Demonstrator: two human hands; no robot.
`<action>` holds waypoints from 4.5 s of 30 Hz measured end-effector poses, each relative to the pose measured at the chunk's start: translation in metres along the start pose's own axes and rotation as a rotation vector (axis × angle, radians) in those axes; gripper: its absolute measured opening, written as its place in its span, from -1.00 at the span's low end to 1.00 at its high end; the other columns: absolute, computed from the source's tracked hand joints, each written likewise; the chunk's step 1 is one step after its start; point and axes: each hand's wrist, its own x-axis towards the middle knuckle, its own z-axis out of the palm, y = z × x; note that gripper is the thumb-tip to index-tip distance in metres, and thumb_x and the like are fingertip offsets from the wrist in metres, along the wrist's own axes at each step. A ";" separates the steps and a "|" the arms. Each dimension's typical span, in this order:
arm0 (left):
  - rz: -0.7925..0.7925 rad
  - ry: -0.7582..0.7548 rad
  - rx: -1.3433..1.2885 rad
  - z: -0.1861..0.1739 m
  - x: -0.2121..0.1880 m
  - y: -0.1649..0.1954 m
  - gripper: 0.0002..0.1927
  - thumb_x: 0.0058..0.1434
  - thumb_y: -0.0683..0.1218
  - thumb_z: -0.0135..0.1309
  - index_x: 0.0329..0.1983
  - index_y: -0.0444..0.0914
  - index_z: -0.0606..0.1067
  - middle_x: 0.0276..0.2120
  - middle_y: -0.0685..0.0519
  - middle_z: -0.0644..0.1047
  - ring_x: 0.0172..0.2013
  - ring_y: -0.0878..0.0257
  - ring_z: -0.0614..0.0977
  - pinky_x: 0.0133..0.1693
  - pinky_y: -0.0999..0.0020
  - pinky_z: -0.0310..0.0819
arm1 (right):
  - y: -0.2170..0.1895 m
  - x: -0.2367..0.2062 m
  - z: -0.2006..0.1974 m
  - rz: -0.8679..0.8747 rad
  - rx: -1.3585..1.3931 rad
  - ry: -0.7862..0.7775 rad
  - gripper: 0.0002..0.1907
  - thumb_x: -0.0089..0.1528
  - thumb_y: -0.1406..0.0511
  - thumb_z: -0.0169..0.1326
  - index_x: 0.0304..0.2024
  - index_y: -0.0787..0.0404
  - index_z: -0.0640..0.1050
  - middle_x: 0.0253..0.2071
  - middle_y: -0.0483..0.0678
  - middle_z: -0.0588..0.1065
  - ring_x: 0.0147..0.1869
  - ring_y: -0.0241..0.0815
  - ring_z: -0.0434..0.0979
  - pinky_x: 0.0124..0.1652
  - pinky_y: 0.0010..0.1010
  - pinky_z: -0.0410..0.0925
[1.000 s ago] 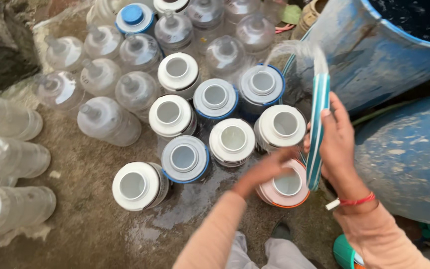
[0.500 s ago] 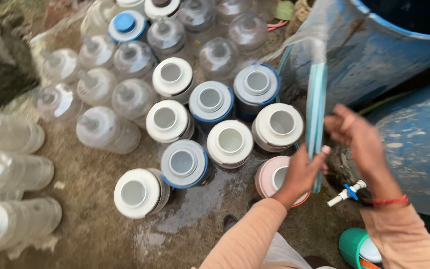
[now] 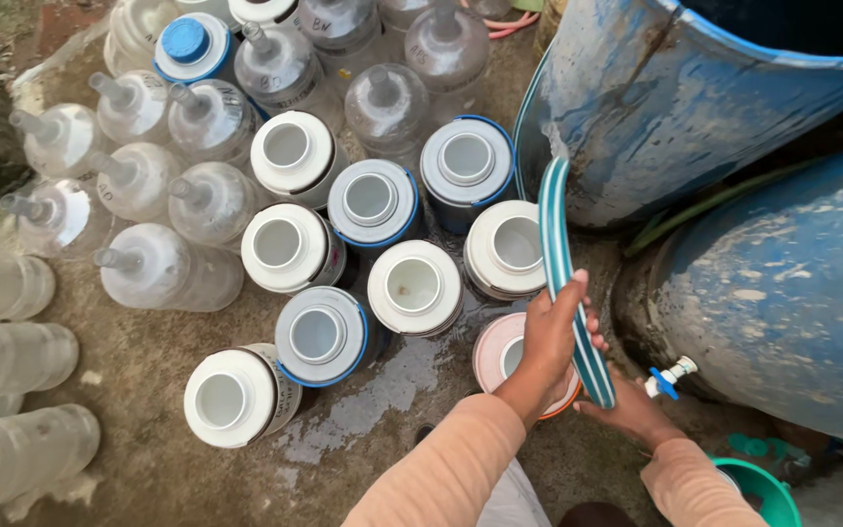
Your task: The person holds a water hose and rinses the inside of empty plastic bottles and jars arranged on the wet concrete ground, directing the water stream into each container one at a time and moving along the rows. The person occasionally repositions the hose and shifts stance to reach other bottles.
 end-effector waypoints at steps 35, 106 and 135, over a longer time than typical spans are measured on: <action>0.073 -0.152 0.226 -0.187 -0.088 0.170 -0.26 0.42 0.47 -0.23 -0.47 -0.25 0.37 -0.72 0.12 0.30 -0.72 0.34 0.35 -0.60 0.38 0.37 | -0.390 0.103 -0.064 -0.170 1.854 -0.026 -0.22 0.44 -0.04 -0.19 0.30 0.62 0.21 0.35 0.41 0.29 0.38 0.28 0.37 0.29 0.02 0.33; 0.404 -0.030 1.135 -0.111 0.019 0.206 -0.64 0.42 0.07 0.00 -0.20 -0.36 0.48 -0.43 -0.33 0.54 -0.28 -0.32 0.57 -0.26 -0.16 0.38 | -0.301 0.187 -0.102 -0.272 1.147 0.013 -0.47 0.40 0.06 -0.15 0.40 -0.03 0.25 -0.53 -0.11 0.33 -0.67 -0.38 0.23 -0.64 -0.53 0.22; 0.292 0.286 0.871 -0.235 -0.003 0.233 -0.61 0.29 0.03 0.06 0.08 -0.27 0.53 -0.02 -0.05 0.67 -0.06 0.12 0.74 -0.08 0.26 0.56 | -0.299 0.182 -0.187 -0.114 0.929 0.195 -0.67 0.42 0.03 -0.07 -0.03 0.13 0.37 -0.60 -0.16 0.25 -0.66 -0.37 0.13 -0.62 -0.52 0.11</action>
